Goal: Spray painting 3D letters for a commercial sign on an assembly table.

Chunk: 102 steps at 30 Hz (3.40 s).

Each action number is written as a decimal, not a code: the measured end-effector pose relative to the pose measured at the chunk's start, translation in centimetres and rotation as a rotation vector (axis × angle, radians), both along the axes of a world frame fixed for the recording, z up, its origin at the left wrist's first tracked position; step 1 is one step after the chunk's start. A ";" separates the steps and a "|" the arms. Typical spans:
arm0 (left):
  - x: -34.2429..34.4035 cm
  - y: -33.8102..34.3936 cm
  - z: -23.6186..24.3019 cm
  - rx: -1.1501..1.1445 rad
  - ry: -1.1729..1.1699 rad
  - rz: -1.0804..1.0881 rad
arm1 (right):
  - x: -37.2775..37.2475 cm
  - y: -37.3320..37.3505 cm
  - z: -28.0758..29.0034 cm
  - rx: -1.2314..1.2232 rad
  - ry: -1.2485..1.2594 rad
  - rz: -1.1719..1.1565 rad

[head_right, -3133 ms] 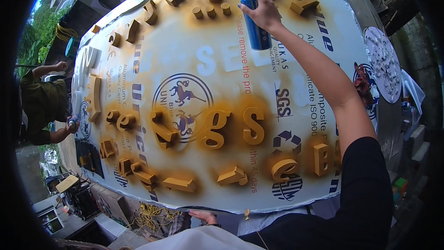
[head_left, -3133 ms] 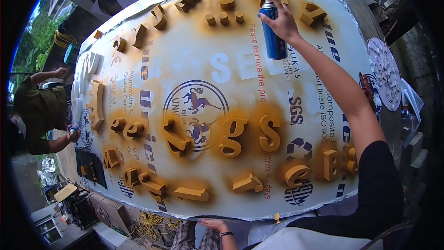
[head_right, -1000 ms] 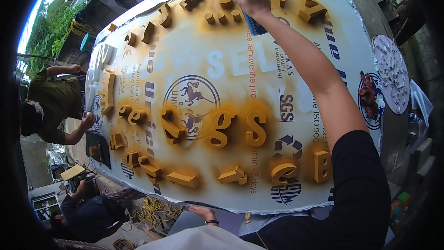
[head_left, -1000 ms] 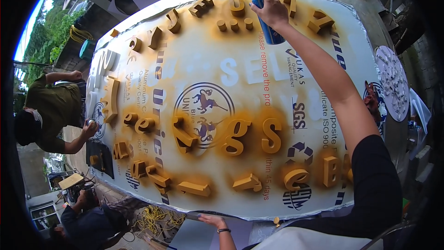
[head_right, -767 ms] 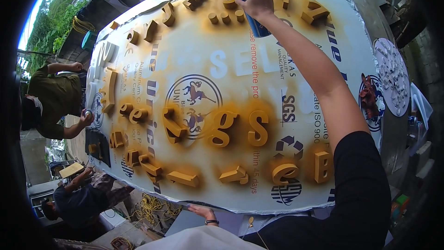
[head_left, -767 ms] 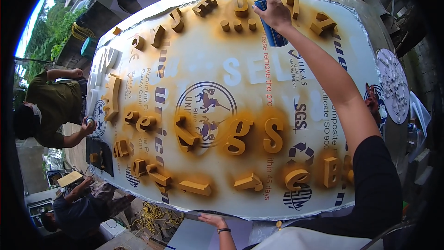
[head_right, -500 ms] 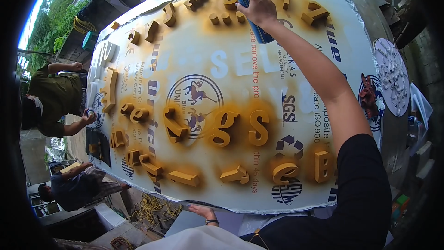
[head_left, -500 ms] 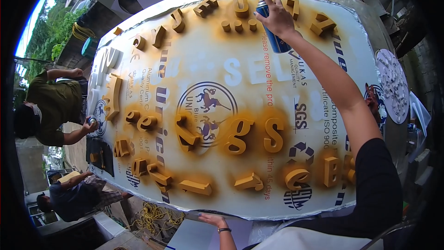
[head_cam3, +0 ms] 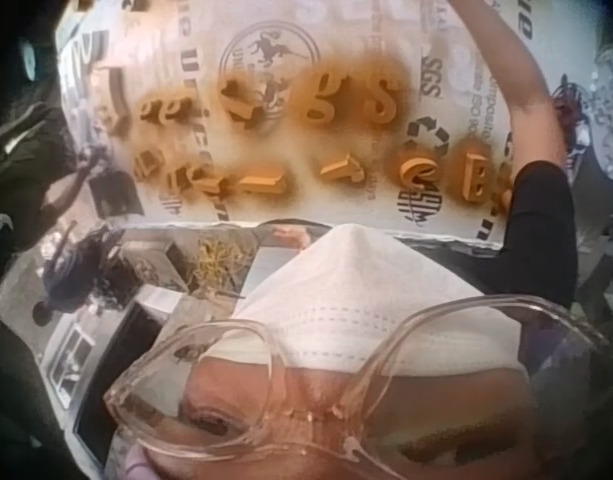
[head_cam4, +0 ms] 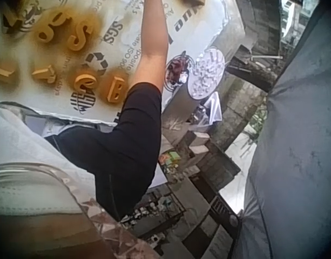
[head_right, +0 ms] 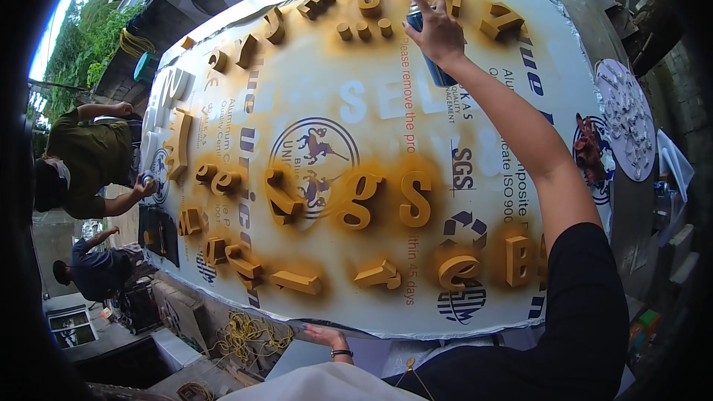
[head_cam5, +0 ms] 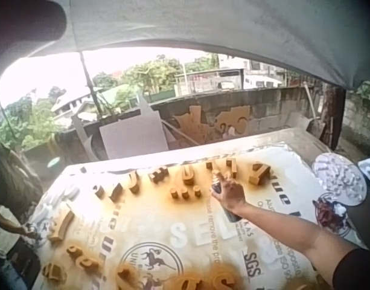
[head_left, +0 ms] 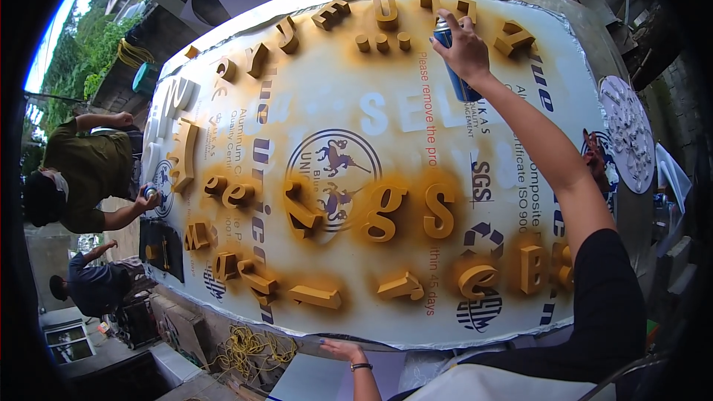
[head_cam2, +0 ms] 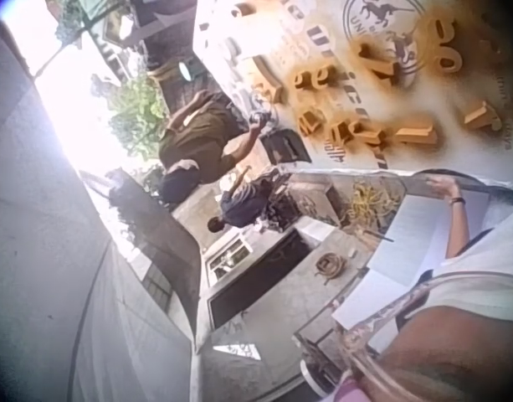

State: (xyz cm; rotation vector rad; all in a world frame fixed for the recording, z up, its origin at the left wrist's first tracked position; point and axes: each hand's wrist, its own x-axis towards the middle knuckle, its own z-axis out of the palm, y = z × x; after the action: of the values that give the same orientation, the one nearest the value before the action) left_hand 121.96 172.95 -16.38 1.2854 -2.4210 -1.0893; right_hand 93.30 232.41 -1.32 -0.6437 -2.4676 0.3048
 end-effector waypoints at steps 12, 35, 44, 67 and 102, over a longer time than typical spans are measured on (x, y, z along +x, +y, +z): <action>0.5 -0.8 -0.3 -0.008 0.011 -0.067 | 0.1 -2.2 0.0 -0.009 -0.008 -0.029; 0.3 0.0 1.6 0.124 0.033 -0.112 | 29.7 -16.4 6.0 -2.040 0.814 -0.018; 0.4 -2.5 0.2 0.089 -0.109 -0.186 | 41.5 -28.8 17.7 -1.763 0.838 0.104; 21.5 -16.1 -2.7 0.386 -0.857 -0.788 | 71.2 -32.8 25.2 -1.210 1.003 0.002; 13.2 -54.1 -2.3 0.515 -0.806 -0.472 | 49.1 -61.8 12.6 -2.155 0.649 -0.286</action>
State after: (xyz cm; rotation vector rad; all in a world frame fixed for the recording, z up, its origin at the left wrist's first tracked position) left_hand 135.12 118.80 -18.66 1.5667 -3.3036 -1.6452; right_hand 142.36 170.61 11.29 -1.1989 -0.5443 2.4839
